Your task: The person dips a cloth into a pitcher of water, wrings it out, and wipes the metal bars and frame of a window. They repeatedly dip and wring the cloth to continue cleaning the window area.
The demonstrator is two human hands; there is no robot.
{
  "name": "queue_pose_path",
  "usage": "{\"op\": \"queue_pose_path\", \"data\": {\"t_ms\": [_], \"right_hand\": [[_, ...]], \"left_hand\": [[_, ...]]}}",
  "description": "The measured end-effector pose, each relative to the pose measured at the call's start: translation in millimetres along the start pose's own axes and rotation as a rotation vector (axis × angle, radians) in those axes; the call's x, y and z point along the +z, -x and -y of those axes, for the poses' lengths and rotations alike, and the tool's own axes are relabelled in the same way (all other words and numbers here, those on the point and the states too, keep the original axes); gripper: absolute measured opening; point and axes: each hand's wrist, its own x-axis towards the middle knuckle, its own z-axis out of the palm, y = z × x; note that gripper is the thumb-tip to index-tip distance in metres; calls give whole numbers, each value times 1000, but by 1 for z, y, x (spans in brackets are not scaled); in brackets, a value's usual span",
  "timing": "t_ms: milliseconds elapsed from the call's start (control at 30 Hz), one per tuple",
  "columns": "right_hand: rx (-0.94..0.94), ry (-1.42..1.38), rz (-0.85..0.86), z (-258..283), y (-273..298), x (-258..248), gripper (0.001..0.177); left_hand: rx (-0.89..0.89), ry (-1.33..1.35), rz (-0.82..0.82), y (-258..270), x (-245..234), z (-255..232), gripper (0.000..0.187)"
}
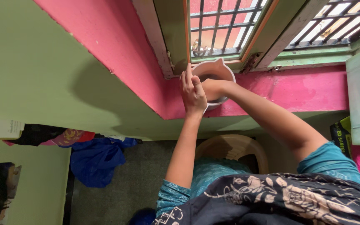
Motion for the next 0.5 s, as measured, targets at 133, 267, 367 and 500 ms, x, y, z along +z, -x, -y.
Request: {"op": "queue_pose_path", "data": {"t_ms": [133, 267, 367, 500], "right_hand": [[-21, -36, 16, -19, -15, 20, 27], [215, 130, 90, 19, 0, -13, 27], [193, 208, -105, 58, 31, -55, 21], [0, 113, -429, 108, 69, -112, 26]], "left_hand": [[3, -32, 1, 0, 4, 3, 74], [6, -53, -8, 0, 4, 4, 73], [-20, 2, -2, 0, 1, 3, 74], [-56, 46, 8, 0, -2, 0, 78]]}}
